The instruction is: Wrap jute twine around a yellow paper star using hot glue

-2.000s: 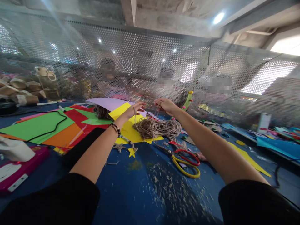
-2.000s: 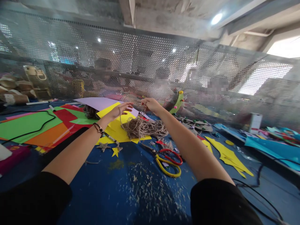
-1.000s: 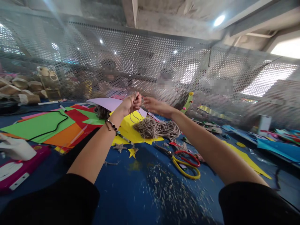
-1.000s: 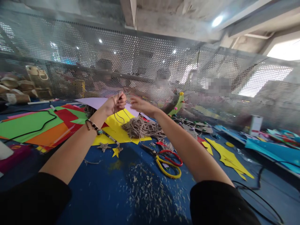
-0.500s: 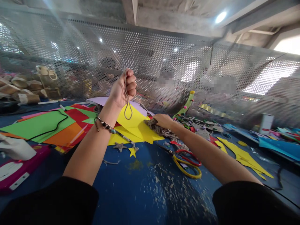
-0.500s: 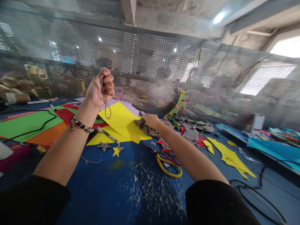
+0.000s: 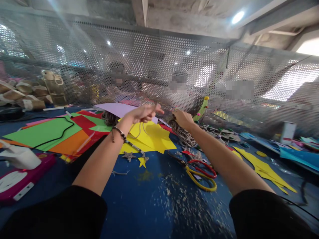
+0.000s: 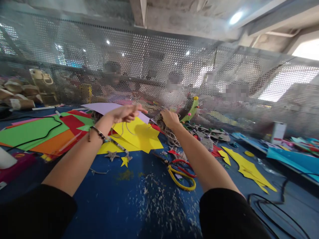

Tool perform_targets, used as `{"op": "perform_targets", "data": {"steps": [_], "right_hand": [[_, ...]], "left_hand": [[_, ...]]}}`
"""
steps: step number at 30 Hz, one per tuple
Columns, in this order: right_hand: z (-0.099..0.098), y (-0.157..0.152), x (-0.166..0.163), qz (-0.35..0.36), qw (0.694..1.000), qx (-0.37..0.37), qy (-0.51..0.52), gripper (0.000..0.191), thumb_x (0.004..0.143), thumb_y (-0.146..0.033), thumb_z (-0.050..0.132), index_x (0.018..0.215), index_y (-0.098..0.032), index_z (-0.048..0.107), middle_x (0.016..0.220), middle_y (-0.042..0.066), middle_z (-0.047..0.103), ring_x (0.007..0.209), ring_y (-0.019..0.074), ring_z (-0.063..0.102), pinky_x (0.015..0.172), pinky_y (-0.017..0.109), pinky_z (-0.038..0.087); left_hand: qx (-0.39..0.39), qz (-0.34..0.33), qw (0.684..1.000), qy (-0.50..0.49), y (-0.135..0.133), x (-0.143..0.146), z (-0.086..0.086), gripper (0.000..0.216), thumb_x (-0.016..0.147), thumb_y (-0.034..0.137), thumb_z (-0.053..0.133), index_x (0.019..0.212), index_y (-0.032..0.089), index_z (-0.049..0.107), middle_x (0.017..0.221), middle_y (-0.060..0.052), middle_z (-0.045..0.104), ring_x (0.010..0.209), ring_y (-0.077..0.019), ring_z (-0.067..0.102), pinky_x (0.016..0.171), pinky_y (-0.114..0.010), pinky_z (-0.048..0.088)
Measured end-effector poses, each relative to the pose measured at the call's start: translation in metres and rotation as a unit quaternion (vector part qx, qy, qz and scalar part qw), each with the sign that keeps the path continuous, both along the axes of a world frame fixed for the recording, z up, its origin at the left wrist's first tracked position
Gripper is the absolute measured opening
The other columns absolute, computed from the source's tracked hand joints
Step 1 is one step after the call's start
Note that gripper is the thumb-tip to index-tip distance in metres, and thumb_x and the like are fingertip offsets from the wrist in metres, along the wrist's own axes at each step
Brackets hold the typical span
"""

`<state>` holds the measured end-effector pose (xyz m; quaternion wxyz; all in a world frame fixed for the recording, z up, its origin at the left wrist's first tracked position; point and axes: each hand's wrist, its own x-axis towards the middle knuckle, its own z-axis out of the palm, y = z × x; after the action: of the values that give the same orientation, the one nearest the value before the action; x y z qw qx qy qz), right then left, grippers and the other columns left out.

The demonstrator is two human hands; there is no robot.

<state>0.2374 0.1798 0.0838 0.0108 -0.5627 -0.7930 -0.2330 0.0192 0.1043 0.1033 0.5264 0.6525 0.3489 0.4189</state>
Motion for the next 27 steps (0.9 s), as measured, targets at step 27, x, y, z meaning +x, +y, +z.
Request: {"op": "perform_targets", "data": {"steps": [27], "right_hand": [[0.005, -0.02, -0.023, 0.046, 0.999, 0.007, -0.018, 0.029, 0.084, -0.03, 0.046, 0.109, -0.016, 0.049, 0.109, 0.007, 0.052, 0.092, 0.0156, 0.053, 0.076, 0.036, 0.045]], "left_hand": [[0.002, 0.102, 0.989, 0.109, 0.031, 0.047, -0.058, 0.028, 0.084, 0.029, 0.048, 0.109, 0.014, 0.049, 0.108, -0.008, 0.053, 0.09, -0.019, 0.055, 0.075, -0.038, 0.047]]}}
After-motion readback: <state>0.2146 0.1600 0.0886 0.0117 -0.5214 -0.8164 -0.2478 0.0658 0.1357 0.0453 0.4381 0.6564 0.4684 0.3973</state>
